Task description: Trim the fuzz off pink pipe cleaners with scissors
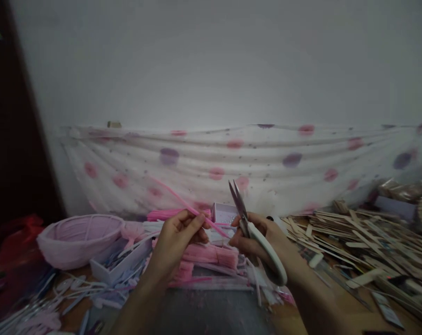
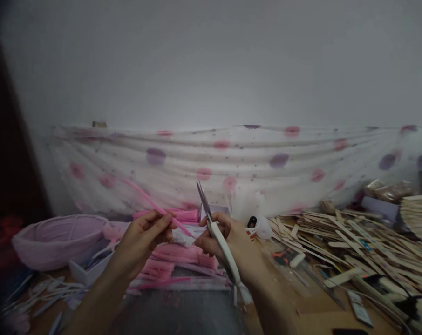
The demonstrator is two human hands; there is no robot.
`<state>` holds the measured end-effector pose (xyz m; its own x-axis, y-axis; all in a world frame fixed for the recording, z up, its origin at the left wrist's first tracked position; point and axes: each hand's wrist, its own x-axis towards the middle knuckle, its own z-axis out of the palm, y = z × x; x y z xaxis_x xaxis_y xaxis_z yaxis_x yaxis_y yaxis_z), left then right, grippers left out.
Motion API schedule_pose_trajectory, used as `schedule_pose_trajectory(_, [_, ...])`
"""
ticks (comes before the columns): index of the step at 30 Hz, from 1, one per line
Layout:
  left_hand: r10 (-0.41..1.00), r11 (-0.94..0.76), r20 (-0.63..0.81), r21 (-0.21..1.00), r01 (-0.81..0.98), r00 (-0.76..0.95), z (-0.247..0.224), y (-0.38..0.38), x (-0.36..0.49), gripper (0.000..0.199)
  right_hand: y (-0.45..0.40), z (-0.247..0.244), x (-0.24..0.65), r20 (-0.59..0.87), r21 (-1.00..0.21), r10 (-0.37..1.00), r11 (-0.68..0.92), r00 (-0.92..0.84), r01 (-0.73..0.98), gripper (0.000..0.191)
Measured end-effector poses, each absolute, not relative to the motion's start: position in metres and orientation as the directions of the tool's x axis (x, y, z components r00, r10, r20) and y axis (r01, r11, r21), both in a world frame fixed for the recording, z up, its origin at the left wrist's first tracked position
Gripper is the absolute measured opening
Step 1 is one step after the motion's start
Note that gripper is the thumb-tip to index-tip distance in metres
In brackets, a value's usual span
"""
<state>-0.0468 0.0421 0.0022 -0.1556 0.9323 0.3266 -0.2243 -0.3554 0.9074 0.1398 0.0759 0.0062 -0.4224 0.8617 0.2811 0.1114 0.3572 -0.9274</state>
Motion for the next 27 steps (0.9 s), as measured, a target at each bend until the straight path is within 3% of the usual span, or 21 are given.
schedule_pose_trajectory(4, [0.907,-0.397,0.344,0.891,-0.220,-0.245,0.003,0.041,-0.050,0.024,0.074,0.007,0.147,0.373,-0.831,0.814,0.506,-0.446,0.229,0.031])
schedule_pose_trajectory(9, [0.854,-0.463,0.400,0.876,-0.135,-0.332,0.004,0.040,-0.062,0.023,0.068,0.008,0.160,0.478,-0.578,0.769,0.639,-0.424,0.507,0.060])
schedule_pose_trajectory(15, [0.843,-0.497,0.420,0.848,-0.187,-0.337,0.006,0.039,-0.067,0.021,0.064,0.010,0.157,0.583,-0.290,0.624,0.758,-0.520,0.584,0.048])
schedule_pose_trajectory(21, [0.824,-0.537,0.424,0.796,-0.280,-0.376,0.009,0.035,-0.061,0.019,0.068,0.006,0.154,0.634,-0.143,0.579,0.740,-0.513,0.658,0.048])
schedule_pose_trajectory(27, [0.791,-0.580,0.444,0.763,-0.284,-0.422,0.008,0.033,-0.056,0.021,0.069,0.004,0.154,0.666,-0.093,0.548,0.735,-0.506,0.672,0.045])
